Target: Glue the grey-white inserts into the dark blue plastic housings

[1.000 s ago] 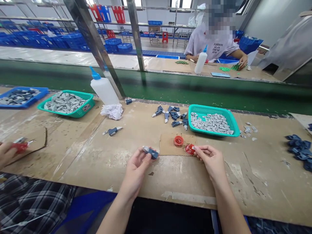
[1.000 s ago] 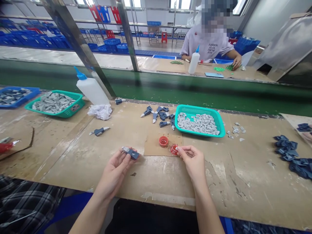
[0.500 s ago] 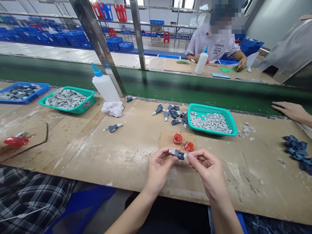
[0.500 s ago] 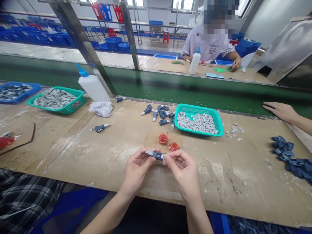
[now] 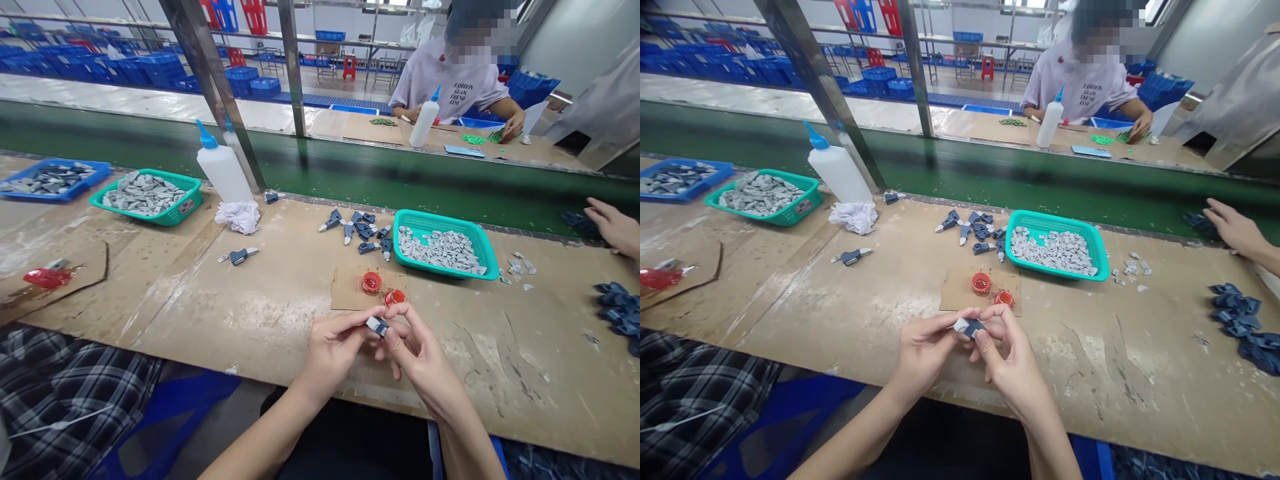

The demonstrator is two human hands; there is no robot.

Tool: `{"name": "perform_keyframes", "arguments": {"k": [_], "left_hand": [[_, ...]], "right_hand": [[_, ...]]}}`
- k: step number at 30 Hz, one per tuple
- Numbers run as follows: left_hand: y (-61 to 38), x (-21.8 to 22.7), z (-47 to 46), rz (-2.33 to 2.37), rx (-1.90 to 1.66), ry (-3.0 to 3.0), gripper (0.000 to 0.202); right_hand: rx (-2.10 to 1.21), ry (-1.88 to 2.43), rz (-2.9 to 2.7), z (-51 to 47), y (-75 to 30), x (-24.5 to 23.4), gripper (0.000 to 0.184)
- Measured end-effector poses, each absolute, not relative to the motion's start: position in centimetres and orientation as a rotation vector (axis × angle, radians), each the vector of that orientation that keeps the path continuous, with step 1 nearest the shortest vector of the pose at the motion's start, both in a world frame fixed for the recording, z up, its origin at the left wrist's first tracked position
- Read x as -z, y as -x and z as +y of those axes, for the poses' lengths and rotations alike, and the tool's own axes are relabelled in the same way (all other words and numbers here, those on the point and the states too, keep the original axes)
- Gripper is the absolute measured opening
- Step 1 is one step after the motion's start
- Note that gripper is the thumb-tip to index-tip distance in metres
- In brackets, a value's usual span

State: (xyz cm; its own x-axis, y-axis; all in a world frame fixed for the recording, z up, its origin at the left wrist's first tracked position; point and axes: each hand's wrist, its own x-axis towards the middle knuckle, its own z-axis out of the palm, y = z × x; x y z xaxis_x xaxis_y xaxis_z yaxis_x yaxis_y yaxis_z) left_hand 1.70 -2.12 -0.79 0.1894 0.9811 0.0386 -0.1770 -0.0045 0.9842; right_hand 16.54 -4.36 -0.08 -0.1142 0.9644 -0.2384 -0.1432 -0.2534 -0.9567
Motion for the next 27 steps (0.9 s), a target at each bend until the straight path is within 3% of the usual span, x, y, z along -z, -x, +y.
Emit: {"name": "perform_keyframes", "arguments": {"k": [3, 8, 12, 19, 22, 27], "left_hand": [[-1.4, 0.6, -1.8, 0.919, -1.137, -1.223, 0.024], [-1.0, 0.0, -0.6, 0.772, -0.930, -1.091, 0.053], [-0.1, 0.2, 0.2, 0.848, -0.968, -1.161, 0.046], [5.6, 2.1, 1.2, 1.257, -1.164, -1.247, 0.046], [9.4, 2.8, 1.7, 1.495, -1.197, -1.346, 0.044], [15.1, 2.9, 3.0, 1.692, -0.908, -1.847, 0.044]], "right_hand": [[-1.461, 1.222, -1.012, -4.4, -16.1, 0.2, 0.029], [-1.406, 1.253, -1.009, -3.7, -15.1, 0.0, 0.027], [-1.383, 1.339, -1.219, -1.4, -16.9, -0.8, 0.035], [-0.298, 1.949, -1.788, 10.0, -28.0, 0.0, 0.022], [-0.301, 1.941, -1.923, 14.1, -30.4, 1.3, 0.018], [-0.296, 1.911, -2.000, 17.0, -29.8, 3.3, 0.012]]}}
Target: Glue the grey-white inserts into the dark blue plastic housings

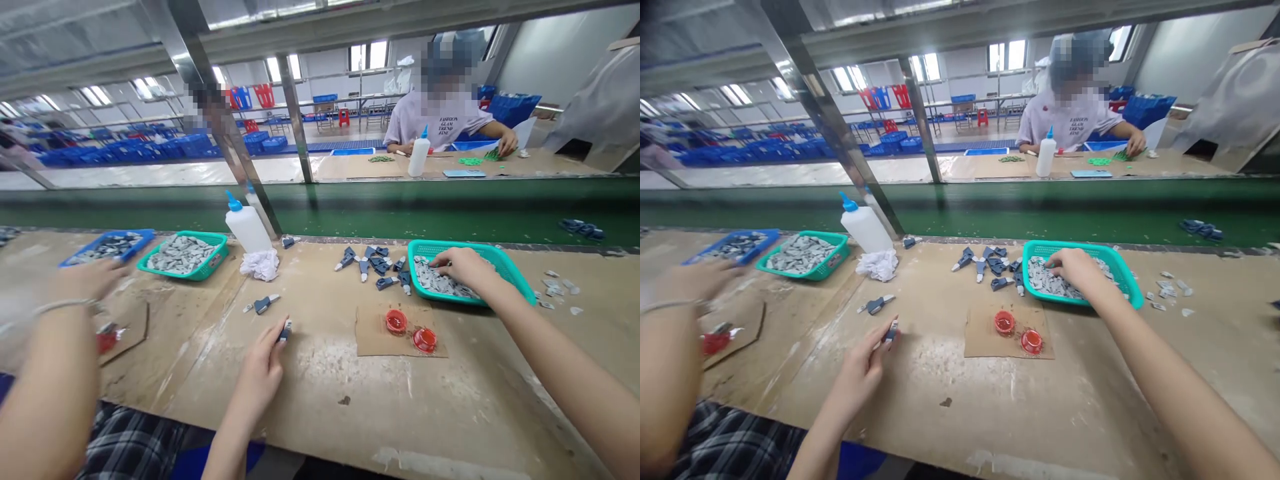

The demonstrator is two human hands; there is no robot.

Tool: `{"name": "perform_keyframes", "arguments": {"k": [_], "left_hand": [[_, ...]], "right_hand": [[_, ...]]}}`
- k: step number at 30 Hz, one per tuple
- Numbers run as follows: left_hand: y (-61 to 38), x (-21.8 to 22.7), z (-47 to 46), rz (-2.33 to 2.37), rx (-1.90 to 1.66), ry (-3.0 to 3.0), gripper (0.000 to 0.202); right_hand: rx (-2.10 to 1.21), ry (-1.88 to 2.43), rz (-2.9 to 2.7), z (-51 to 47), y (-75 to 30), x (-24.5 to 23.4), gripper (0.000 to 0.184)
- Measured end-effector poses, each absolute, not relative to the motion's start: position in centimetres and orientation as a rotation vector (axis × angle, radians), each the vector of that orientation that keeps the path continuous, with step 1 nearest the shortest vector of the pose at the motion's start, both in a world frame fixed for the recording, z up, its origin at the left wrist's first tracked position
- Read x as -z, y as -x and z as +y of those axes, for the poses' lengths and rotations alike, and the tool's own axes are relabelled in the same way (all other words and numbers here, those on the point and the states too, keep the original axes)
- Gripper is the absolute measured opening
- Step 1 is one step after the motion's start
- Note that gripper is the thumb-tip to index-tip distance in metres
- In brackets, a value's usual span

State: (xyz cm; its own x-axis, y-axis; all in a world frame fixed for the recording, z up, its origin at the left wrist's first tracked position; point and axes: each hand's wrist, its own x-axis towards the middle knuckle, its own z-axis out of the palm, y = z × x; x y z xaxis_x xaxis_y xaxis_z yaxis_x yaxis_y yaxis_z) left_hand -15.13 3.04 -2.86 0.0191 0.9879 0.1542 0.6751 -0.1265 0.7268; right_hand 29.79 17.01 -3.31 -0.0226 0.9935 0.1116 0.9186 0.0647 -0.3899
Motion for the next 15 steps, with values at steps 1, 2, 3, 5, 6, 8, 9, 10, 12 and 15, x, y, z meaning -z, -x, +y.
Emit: {"name": "perform_keyframes", "arguments": {"k": [1, 2, 3, 5, 6, 8, 9, 10, 12, 15], "left_hand": [[15.9, 2.7, 3.6, 1.729, -0.856, -1.969, 0.047], [16.6, 2.6, 4.4, 1.774, -0.808, -2.081, 0.050], [17.0, 2.4, 5.2, 1.816, -0.765, -2.175, 0.051], [17.3, 1.8, 7.1, 1.873, -0.704, -2.307, 0.050], [17.1, 1.5, 8.1, 1.881, -0.697, -2.351, 0.049], [16.1, 0.8, 10.0, 1.849, -0.725, -2.404, 0.050], [15.2, 0.4, 10.9, 1.822, -0.749, -2.418, 0.050], [14.1, 0.2, 11.9, 1.791, -0.769, -2.430, 0.048], [11.5, -0.1, 13.9, 1.714, -0.783, -2.438, 0.040], [7.4, 0.4, 17.3, 1.597, -0.756, -2.412, 0.030]], "right_hand": [[-0.282, 1.918, -1.997, 17.3, -29.5, 3.5, 0.009], [-0.268, 1.924, -1.992, 17.5, -29.3, 3.6, 0.007], [-0.256, 1.927, -1.984, 17.6, -29.1, 3.5, 0.006], [-0.236, 1.926, -1.959, 17.1, -28.9, 3.0, 0.011], [-0.225, 1.926, -1.948, 16.4, -28.9, 2.6, 0.014], [-0.225, 1.898, -1.885, 14.0, -28.7, 1.7, 0.020], [-0.245, 1.868, -1.829, 12.3, -28.5, 1.4, 0.022], [-0.288, 1.814, -1.727, 10.4, -28.1, 1.2, 0.024], [-0.429, 1.700, -1.474, 6.4, -26.9, 1.2, 0.026], [-0.665, 1.637, -1.122, 1.5, -24.5, 2.2, 0.029]]}}
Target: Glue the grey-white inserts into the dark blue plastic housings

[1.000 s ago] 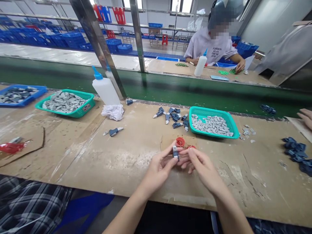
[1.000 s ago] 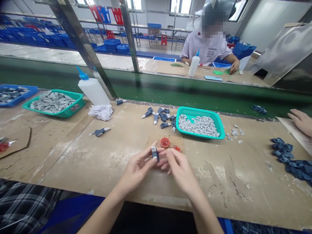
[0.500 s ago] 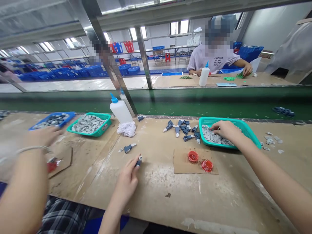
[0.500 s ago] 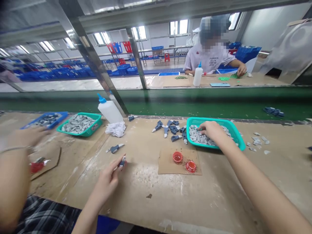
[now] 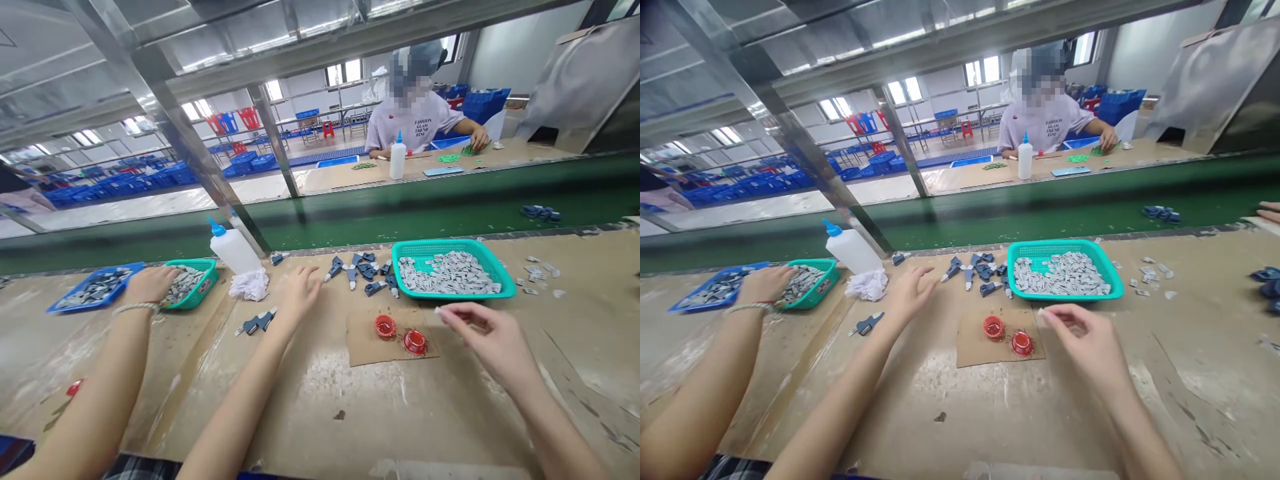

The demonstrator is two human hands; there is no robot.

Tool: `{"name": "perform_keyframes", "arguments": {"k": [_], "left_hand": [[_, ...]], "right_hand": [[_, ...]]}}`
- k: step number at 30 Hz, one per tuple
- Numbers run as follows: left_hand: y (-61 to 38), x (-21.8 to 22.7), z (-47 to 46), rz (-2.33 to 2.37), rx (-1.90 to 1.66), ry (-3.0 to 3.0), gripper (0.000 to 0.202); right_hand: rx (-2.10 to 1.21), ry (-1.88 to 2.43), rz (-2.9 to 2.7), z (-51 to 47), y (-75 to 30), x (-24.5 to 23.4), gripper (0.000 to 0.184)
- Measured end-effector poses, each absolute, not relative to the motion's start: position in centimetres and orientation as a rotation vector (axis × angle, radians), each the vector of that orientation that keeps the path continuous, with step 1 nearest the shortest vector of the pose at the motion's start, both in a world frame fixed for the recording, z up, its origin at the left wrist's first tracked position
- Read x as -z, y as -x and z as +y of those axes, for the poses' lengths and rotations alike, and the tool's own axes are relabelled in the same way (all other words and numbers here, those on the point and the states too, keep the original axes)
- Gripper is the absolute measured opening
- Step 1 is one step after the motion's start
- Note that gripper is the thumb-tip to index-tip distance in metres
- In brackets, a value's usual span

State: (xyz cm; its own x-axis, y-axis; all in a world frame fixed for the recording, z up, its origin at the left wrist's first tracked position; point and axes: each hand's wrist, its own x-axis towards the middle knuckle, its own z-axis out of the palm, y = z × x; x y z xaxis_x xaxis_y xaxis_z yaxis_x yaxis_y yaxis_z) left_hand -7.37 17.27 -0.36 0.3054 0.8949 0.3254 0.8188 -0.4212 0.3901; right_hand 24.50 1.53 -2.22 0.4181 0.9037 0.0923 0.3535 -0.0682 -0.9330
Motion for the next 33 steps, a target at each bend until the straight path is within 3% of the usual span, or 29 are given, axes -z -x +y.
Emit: {"name": "perform_keyframes", "arguments": {"k": [8, 13, 19, 33], "left_hand": [[3.4, 1.5, 20.8, 1.473, -0.846, -2.205, 0.012], [4.7, -0.7, 16.2, 1.396, -1.053, -2.000, 0.025], [5.5, -2.8, 8.6, 1.131, -1.428, -1.475, 0.016], [3.3, -0.1, 0.0, 1.167, -1.079, -1.129, 0.030]], "right_hand": [[-0.939, 1.470, -0.854, 0.0, -21.1, 4.2, 0.030], [-1.034, 1.482, -0.880, 0.2, -21.0, 4.4, 0.031], [-1.055, 1.483, -0.873, 0.1, -21.1, 4.5, 0.032], [-1.089, 1.505, -0.879, -0.1, -21.3, 4.0, 0.031]]}}
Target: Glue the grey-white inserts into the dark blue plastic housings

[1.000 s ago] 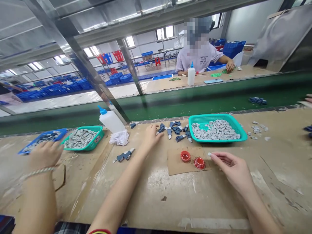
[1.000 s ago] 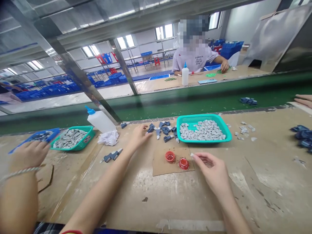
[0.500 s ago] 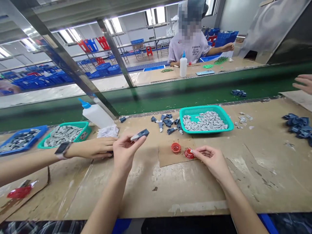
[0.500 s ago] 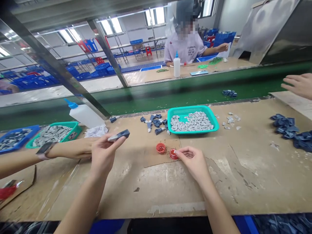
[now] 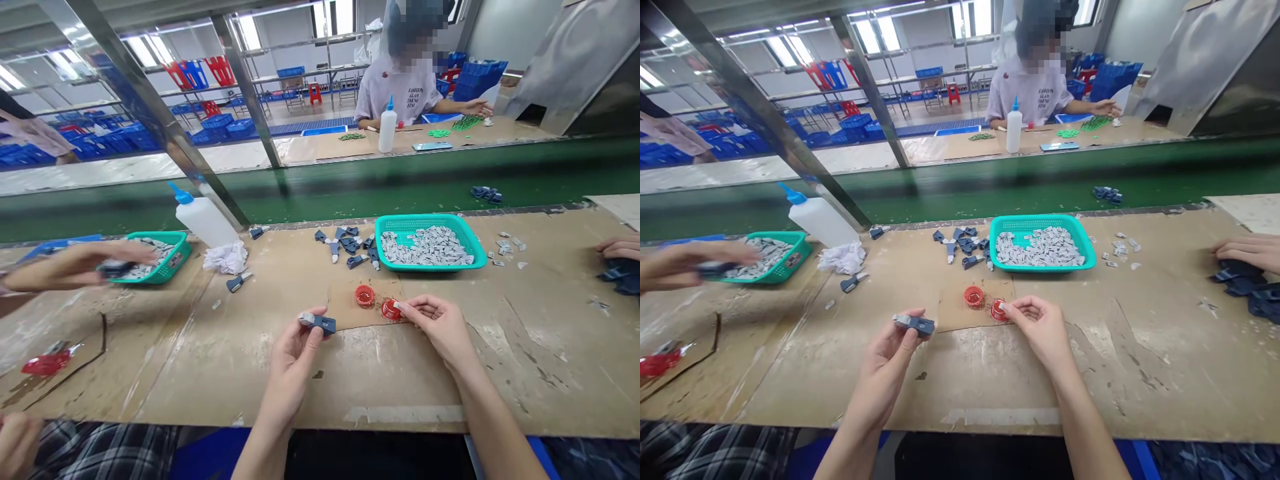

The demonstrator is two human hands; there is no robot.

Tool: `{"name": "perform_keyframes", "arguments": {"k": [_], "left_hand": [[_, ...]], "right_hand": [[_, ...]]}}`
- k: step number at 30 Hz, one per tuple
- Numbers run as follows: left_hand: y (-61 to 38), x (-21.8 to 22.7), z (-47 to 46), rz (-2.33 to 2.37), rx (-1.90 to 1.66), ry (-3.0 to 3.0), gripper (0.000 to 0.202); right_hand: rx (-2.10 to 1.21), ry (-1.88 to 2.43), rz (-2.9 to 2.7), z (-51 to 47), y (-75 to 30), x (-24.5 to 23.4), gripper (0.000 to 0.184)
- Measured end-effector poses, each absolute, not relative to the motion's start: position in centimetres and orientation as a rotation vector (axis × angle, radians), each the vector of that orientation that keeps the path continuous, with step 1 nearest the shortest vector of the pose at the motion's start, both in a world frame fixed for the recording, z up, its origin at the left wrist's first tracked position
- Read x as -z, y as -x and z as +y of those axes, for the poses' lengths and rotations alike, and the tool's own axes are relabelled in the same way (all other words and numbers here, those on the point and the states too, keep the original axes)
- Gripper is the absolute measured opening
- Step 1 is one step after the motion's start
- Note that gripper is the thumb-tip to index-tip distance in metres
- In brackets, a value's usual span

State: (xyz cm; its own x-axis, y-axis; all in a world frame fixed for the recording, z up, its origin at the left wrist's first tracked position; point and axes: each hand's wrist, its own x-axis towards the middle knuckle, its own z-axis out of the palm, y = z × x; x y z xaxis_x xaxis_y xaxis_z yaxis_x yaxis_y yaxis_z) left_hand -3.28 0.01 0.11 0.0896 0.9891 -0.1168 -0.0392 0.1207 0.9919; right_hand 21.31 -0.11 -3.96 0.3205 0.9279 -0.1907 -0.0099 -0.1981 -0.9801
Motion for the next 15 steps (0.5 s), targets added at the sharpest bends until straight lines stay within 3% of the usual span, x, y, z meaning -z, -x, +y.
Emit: {"name": "perform_keyframes", "arguments": {"k": [9, 15], "left_hand": [[-1.1, 1.5, -0.1, 0.970, -1.168, -1.000, 0.014], [-2.6, 1.3, -0.6, 0.921, -1.199, -1.012, 0.017]], "right_hand": [[-1.049, 1.415, -0.887, -2.3, -20.6, 0.2, 0.022], [-1.145, 1.321, -0.993, -3.3, -18.3, -2.2, 0.017]]}}
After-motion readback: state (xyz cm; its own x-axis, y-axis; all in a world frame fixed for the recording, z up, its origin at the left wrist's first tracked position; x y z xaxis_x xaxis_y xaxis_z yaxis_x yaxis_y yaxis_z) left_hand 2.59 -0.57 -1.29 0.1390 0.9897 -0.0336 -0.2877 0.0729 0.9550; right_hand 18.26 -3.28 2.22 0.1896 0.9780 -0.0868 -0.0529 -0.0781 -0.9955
